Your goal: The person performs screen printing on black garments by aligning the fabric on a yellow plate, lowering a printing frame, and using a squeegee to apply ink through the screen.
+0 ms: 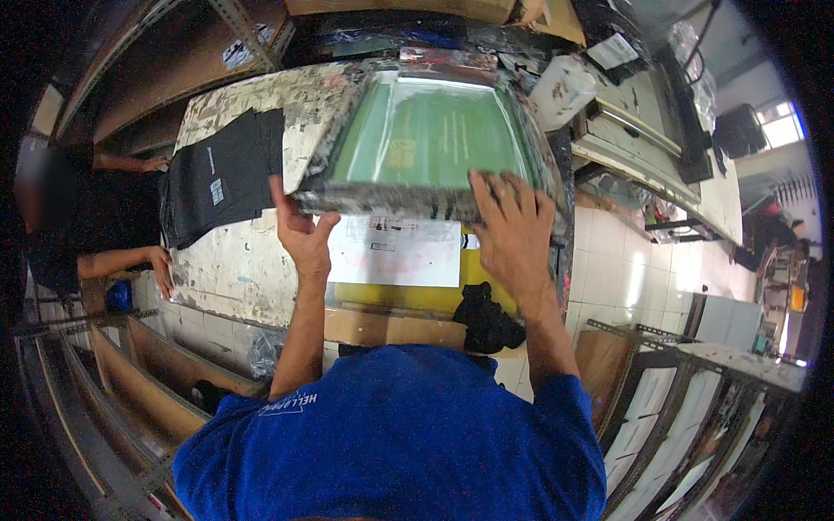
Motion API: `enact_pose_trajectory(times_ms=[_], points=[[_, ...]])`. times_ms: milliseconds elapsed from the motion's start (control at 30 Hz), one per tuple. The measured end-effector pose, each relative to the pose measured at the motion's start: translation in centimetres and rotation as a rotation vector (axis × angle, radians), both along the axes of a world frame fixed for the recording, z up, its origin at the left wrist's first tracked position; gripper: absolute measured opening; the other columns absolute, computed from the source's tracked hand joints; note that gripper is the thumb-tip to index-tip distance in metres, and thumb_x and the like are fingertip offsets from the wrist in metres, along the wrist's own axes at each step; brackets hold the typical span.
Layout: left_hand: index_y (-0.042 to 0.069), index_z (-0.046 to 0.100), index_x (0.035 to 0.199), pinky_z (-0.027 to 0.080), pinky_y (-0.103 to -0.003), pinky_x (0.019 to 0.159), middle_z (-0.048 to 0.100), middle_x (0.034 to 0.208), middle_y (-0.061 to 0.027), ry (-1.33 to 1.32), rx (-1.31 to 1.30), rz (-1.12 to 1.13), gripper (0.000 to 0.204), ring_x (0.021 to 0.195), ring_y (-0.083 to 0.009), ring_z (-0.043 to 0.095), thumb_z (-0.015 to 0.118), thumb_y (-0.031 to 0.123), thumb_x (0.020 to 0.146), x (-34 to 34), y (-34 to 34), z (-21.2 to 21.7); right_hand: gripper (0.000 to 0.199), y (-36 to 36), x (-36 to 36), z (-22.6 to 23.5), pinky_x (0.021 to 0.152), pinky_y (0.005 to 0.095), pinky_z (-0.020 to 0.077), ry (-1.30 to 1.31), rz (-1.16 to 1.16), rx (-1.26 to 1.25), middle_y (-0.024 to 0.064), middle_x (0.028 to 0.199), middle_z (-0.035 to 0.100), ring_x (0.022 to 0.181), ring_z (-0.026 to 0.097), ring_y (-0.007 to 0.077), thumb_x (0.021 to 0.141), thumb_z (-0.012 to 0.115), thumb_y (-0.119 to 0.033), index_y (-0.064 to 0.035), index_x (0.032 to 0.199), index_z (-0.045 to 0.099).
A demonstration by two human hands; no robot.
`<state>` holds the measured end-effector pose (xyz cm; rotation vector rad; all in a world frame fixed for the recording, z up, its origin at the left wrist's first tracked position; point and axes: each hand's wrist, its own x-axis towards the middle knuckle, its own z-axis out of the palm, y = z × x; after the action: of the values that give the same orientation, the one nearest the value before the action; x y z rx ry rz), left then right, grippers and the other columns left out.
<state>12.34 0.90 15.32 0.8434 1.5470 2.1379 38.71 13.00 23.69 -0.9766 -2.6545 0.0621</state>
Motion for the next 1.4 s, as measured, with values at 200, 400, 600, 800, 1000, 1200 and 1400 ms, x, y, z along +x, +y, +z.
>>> enact_pose_trajectory(times_ms=[200, 400, 600, 800, 1000, 1200, 1400], points=[[-0.005, 0.057, 0.135, 0.046, -0.034, 0.100, 0.058, 0.123, -0.0098, 0.171, -0.277, -0.033, 0.079, 0.114, -0.0216, 0.057, 0.090, 0.005, 0.064, 0.1, -4.4, -7.4, 0.081, 1.7, -1.6, -1.4, 0.108, 0.0511, 0.0345, -0.059, 0.191, -0.284, 0.0145, 0.146, 0.045, 0.136, 0.039, 0.0376, 0.079, 0.077, -0.026, -0.0081, 0.149, 0.042], [0.003, 0.059, 0.138, 0.039, -0.041, 0.105, 0.060, 0.124, -0.0127, 0.451, -0.421, 0.036, 0.089, 0.119, -0.0292, 0.053, 0.093, 0.026, 0.059, 0.1, -5.6, -10.3, 0.086, 18.0, -10.8, -10.5, 0.111, 0.0542, 0.0334, -0.075, 0.054, 0.119, 0.0212, 0.152, 0.040, 0.140, 0.037, 0.0430, 0.086, 0.073, -0.028, -0.0134, 0.157, 0.027], [0.008, 0.058, 0.141, 0.036, -0.037, 0.096, 0.061, 0.110, -0.0082, 0.317, -0.509, -0.020, 0.091, 0.105, -0.0239, 0.053, 0.093, 0.031, 0.060, 0.4, -6.2, -10.5, 0.088, 29.4, -17.6, -14.4, 0.115, 0.0554, 0.0322, -0.300, 0.007, 0.188, 0.0202, 0.152, 0.042, 0.141, 0.038, 0.0414, 0.087, 0.073, -0.029, -0.0161, 0.159, 0.024], [0.008, 0.059, 0.141, 0.037, -0.039, 0.097, 0.059, 0.106, -0.0070, 0.390, -0.508, 0.027, 0.091, 0.105, -0.0249, 0.051, 0.092, 0.029, 0.058, 0.6, -6.7, -11.2, 0.061, 32.5, -18.2, -13.7, 0.107, 0.0485, 0.0426, -0.087, 0.160, -0.224, 0.0230, 0.140, 0.054, 0.129, 0.054, 0.0384, 0.084, 0.069, -0.015, -0.0149, 0.141, 0.050], [0.006, 0.059, 0.139, 0.038, -0.039, 0.097, 0.059, 0.103, -0.0078, 0.417, -0.548, 0.002, 0.089, 0.104, -0.0266, 0.049, 0.092, 0.027, 0.059, 0.6, -6.3, -10.5, 0.043, 28.9, -16.3, -15.7, 0.090, 0.0470, 0.0521, 0.026, 0.100, -0.081, 0.0144, 0.119, 0.069, 0.109, 0.065, 0.0371, 0.084, 0.068, -0.010, -0.0156, 0.126, 0.062], [0.002, 0.059, 0.138, 0.040, -0.038, 0.095, 0.059, 0.099, -0.0092, 0.395, -0.482, 0.024, 0.086, 0.100, -0.0272, 0.048, 0.091, 0.022, 0.061, 0.8, -6.2, -10.8, 0.031, 14.1, -10.8, -12.6, 0.077, 0.0473, 0.0494, 0.096, 0.189, -0.062, 0.0130, 0.096, 0.072, 0.091, 0.066, 0.0349, 0.085, 0.057, -0.005, -0.0104, 0.112, 0.069], [0.002, 0.059, 0.137, 0.041, -0.039, 0.094, 0.059, 0.098, -0.0095, 0.371, -0.475, 0.032, 0.085, 0.101, -0.0275, 0.048, 0.091, 0.022, 0.061, 0.8, -6.3, -10.9, 0.033, 0.7, -5.0, -7.9, 0.074, 0.0471, 0.0467, 0.046, 0.229, -0.211, 0.0115, 0.093, 0.069, 0.086, 0.065, 0.0329, 0.082, 0.059, -0.001, -0.0098, 0.112, 0.069]])
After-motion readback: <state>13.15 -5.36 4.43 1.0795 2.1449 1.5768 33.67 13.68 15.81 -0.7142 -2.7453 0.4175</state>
